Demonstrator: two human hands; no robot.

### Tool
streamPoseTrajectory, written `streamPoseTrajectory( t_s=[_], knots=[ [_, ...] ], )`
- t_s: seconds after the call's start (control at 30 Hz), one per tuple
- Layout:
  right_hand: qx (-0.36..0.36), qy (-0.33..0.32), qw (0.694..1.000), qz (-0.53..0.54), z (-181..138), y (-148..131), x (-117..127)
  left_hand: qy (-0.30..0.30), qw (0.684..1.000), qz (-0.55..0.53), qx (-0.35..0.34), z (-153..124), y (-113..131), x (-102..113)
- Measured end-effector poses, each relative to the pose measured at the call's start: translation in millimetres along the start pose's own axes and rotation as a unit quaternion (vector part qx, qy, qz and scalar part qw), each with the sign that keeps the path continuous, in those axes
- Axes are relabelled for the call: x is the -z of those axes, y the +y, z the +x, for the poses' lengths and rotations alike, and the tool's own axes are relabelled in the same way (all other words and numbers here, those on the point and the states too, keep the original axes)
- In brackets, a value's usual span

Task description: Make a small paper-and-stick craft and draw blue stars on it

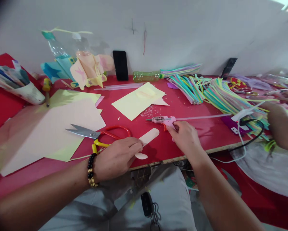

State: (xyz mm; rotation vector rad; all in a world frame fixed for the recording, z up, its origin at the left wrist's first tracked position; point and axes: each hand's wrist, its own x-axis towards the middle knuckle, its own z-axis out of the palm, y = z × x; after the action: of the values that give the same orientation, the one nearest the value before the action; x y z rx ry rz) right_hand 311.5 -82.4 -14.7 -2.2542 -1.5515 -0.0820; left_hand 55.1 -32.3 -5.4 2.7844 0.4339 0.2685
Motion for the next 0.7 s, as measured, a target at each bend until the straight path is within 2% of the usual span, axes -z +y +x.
streamPoseTrajectory(
  t_s=[0.07,0.1,0.13,0.2,0.3,0.4,0.57,0.63,0.7],
  knots=[
    [0.040,0.052,0.997,0.035,-14,-11,8,0.010,0.999,-0.013,0.028,0,0,1],
    [0.064,0.043,0.994,0.076,-22,-19,13,0.012,0.999,-0.017,0.035,0,0,1],
    [0.093,-0.015,0.986,0.134,-31,-30,16,0.013,0.999,-0.021,0.037,0,0,1],
    [0.147,-0.157,0.951,0.222,-47,-51,21,0.016,0.999,-0.030,0.030,1,-1,1],
    [0.147,-0.191,0.933,0.268,-60,-75,18,0.024,0.998,-0.045,0.024,1,-4,-2],
    [0.103,-0.191,0.931,0.294,-61,-80,11,0.034,0.997,-0.061,0.041,1,-5,-2],
    [-0.069,-0.110,0.919,0.373,-50,-64,0,0.085,0.987,-0.079,0.107,0,-4,4],
    [-0.101,-0.098,0.911,0.388,-46,-61,-5,0.076,0.992,-0.057,0.089,-1,-4,5],
    [-0.102,-0.102,0.914,0.380,-43,-62,-8,0.052,0.997,-0.031,0.052,-1,-6,4]
  ],
)
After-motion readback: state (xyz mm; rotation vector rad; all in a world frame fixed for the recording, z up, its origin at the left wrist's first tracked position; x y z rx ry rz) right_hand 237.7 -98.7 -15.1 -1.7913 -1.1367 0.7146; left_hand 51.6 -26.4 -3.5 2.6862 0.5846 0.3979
